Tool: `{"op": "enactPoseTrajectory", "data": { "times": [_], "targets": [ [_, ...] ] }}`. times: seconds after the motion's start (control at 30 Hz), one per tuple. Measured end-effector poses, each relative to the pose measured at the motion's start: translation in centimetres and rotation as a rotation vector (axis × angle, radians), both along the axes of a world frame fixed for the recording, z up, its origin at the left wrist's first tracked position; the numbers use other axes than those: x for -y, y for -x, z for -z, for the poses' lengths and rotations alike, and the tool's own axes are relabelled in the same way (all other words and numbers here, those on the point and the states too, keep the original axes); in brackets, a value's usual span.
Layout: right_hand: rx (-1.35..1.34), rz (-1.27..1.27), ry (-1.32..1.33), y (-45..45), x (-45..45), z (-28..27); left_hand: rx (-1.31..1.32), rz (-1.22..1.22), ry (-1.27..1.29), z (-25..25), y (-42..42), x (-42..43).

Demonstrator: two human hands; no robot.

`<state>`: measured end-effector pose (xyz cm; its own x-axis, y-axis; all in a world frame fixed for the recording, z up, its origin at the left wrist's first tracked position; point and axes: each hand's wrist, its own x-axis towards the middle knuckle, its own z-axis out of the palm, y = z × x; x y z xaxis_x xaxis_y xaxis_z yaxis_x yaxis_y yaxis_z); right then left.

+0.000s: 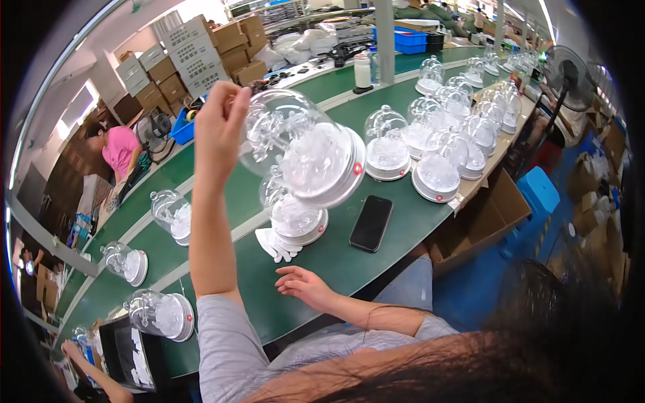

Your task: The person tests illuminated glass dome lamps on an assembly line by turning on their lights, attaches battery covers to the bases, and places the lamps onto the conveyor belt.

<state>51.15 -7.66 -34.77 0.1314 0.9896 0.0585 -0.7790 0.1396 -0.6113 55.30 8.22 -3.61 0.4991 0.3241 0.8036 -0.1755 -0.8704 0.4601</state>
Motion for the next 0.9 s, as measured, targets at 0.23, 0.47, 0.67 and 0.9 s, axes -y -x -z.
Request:
{"op": "enactPoseTrajectory", "data": {
  "times": [0.23, 0.47, 0.67, 0.9],
  "targets": [
    [-0.207, 0.018, 0.016, -0.1, -0.6, 2.6, -0.131, 0.035, 0.107, 1.3, 12.1, 0.3],
    [-0.054, -0.332, -0.015, -1.5, -0.6, -2.1, -0.439, -0.03, -0.049, 6.1, 16.1, 0.1],
    [0.346, 0.153, -0.003, 0.3, -1.2, -3.4, -0.324, -0.041, -0.014, 7.6, 20.0, -1.3],
    [0.474, 0.56, 0.082, 1.9, -1.4, -3.9, -0.144, -0.013, -0.23, 8.7, 21.3, -2.4]
  ]
}}
